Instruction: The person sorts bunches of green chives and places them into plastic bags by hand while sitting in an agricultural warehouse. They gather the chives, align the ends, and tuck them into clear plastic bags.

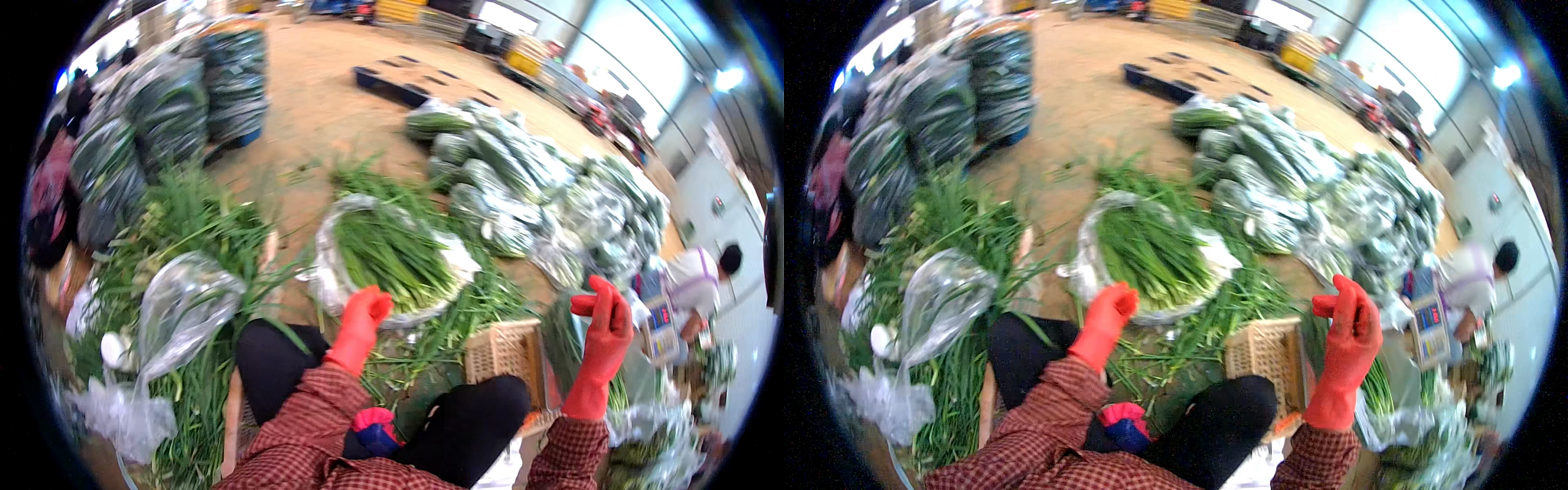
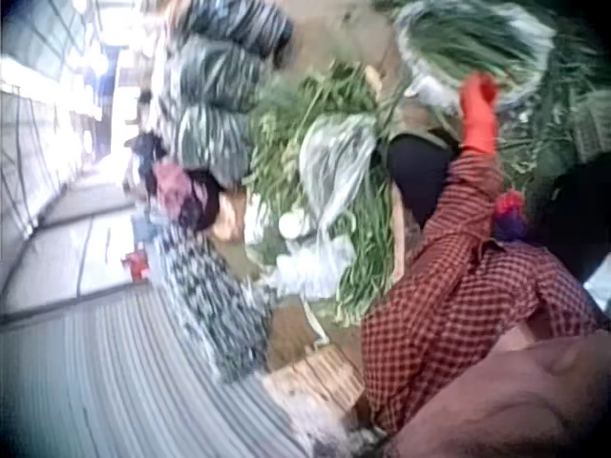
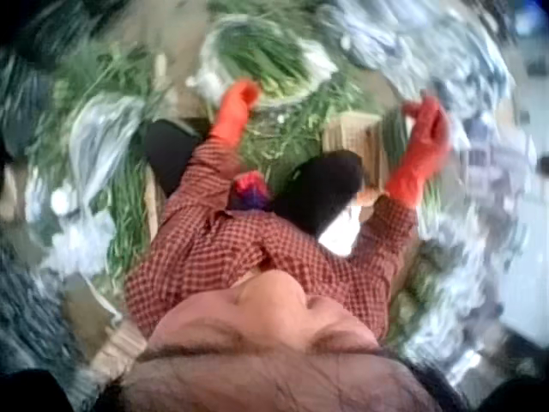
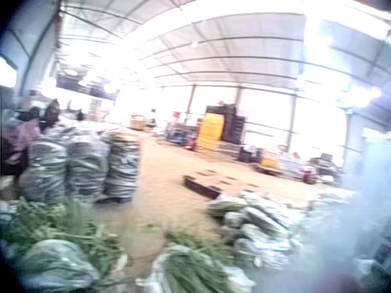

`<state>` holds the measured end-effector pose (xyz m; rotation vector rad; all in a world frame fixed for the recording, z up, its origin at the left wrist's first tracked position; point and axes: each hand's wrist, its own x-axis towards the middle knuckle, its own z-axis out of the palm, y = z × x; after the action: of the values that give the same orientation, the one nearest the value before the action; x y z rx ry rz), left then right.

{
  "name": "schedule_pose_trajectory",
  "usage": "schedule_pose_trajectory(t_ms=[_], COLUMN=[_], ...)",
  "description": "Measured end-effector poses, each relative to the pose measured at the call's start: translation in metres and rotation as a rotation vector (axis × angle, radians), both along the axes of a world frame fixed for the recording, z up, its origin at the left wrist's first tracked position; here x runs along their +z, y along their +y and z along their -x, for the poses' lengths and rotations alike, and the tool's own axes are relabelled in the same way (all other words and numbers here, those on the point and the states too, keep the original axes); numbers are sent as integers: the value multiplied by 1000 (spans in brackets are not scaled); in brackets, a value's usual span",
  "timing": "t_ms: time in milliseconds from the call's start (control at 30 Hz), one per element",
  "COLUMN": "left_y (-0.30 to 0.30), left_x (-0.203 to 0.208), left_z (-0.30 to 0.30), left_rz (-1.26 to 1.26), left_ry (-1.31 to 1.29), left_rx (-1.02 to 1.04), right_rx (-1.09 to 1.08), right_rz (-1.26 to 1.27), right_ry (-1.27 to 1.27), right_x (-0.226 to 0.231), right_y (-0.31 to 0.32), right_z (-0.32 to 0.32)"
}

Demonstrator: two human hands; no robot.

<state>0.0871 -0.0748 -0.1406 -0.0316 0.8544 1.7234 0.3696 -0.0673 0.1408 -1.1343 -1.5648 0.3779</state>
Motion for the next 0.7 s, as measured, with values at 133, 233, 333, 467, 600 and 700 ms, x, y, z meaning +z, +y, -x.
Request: schedule_pose_trajectory(t_ms=[133, 233, 333, 467, 600, 700], left_y=[-2, -10, -22, 14, 38, 51], left_x=[-39, -71, -90, -103, -119, -120], left_z=[-34, -61, -61, -59, -32, -12], left_rz=[282, 307, 355, 392, 471, 547], left_ry=[69, 15, 40, 474, 1385, 1409], left_rx=[-237, -328, -315, -347, -388, -813], right_rx=[281, 401, 533, 554, 699, 687], right_rz=[250, 472, 798, 848, 1215, 1265], right_ry=[-215, -367, -362, -598, -243, 28], right_x=[-42, -109, -182, -267, -340, -414], right_y=[20, 61, 92, 149, 162, 166], right_z=[83, 98, 121, 127, 178, 193])
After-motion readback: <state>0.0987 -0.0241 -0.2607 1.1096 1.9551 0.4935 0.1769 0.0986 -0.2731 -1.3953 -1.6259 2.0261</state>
